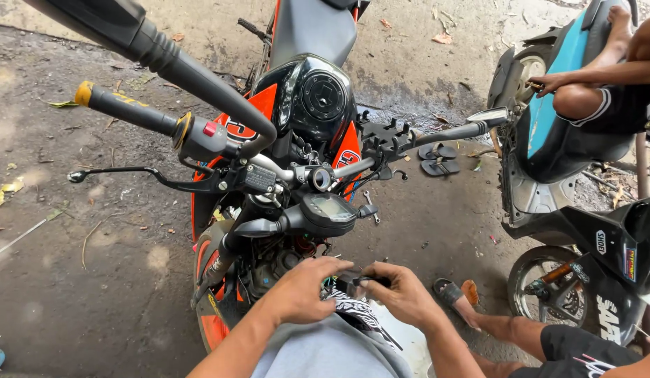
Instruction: Repairing the headlight and electrical wiring of a motorcycle.
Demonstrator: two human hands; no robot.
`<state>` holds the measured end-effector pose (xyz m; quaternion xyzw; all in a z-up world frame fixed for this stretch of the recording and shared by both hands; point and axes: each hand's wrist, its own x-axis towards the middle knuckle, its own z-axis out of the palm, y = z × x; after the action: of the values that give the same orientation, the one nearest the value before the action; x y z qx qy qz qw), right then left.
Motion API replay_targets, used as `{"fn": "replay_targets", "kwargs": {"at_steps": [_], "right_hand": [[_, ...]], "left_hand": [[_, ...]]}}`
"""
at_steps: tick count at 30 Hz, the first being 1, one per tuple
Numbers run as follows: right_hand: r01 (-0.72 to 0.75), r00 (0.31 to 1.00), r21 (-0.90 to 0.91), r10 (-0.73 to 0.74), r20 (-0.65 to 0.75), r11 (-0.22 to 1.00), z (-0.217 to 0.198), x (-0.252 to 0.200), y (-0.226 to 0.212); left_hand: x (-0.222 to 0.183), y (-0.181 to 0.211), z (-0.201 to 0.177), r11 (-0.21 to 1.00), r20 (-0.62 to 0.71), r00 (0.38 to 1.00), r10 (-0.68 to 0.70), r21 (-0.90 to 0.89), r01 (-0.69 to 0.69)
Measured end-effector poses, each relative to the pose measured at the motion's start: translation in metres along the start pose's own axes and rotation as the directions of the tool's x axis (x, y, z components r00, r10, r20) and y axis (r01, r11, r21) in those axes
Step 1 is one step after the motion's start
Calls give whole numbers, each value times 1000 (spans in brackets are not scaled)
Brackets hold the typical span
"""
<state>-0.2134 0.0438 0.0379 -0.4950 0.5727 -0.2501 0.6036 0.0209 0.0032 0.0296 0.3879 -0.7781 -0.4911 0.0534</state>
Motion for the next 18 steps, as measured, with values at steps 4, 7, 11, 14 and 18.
{"fn": "replay_targets", "kwargs": {"at_steps": [4, 7, 11, 14, 18], "right_hand": [[51, 998, 106, -56, 39, 993, 3, 6, 11], [-25, 987, -87, 10, -163, 996, -9, 19, 21], [-42, 677, 302, 249, -693, 952, -75, 37, 76], [-71, 639, 350, 312, -703, 934, -107, 28, 88], [13, 757, 481, 306, -577, 876, -99, 25, 154]], "left_hand": [[8, -1, 13, 989, -51, 999, 17, 146, -9], [7, -8, 12, 974, -89, 990, 107, 208, -87], [-6, -14, 5, 977, -5, 996, -85, 194, 84], [-13, -48, 22, 996, -116, 991, -74, 47, 80], [-21, -56, 31, 928, -226, 942, -248, -334, 164]]}}
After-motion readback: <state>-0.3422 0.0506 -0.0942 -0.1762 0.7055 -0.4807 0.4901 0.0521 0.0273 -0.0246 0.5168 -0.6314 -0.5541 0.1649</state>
